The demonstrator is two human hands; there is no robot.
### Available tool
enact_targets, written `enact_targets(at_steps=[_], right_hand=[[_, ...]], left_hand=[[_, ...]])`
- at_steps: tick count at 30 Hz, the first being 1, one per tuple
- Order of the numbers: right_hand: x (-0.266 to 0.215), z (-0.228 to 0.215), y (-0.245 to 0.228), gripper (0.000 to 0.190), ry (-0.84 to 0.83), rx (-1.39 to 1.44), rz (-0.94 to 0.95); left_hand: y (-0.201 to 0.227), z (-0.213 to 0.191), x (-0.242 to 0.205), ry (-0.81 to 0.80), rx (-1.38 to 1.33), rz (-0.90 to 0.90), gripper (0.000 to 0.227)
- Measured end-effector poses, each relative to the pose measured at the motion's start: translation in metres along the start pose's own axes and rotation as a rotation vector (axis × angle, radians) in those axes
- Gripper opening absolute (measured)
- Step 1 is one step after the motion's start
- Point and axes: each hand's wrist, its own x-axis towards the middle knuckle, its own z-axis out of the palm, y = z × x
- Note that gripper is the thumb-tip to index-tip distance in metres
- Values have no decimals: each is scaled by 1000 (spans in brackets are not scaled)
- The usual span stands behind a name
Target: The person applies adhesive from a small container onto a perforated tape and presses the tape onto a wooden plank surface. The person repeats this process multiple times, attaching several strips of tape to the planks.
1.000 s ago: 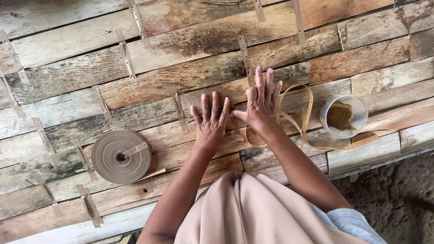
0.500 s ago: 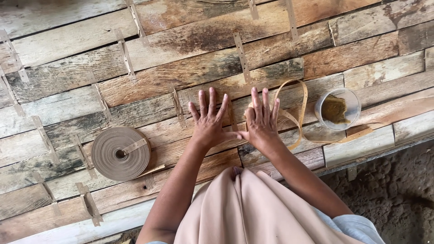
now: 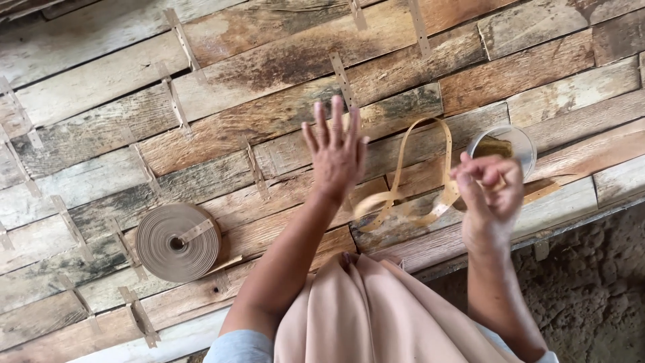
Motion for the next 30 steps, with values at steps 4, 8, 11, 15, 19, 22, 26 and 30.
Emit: enact_targets(at_steps=[4, 8, 11, 15, 19, 22, 26, 30], right_hand=[[0, -1, -13, 27, 19, 202, 30], [5, 3, -6, 24, -20, 231, 71], [7, 12, -14, 27, -45, 330, 128], [6, 12, -5, 29, -65, 455, 223], [3, 14, 19, 27, -87, 435, 215], [-2, 19, 26, 27, -112, 284, 222], [6, 26, 25, 24, -174, 233, 313], [9, 30, 20, 25, -262, 145, 367]], left_hand=[[6, 17, -3, -229, 177, 125, 67], [6, 26, 1, -370, 51, 69, 68], [-4, 21, -3, -122, -210, 76, 63], [-17, -17, 20, 231, -802, -34, 52], [-28, -12, 49, 391, -373, -22, 54], [-18, 16, 49, 142, 26, -54, 63], [-22, 45, 47, 123, 187, 125, 61], [-21, 37, 48, 156, 158, 124, 59]])
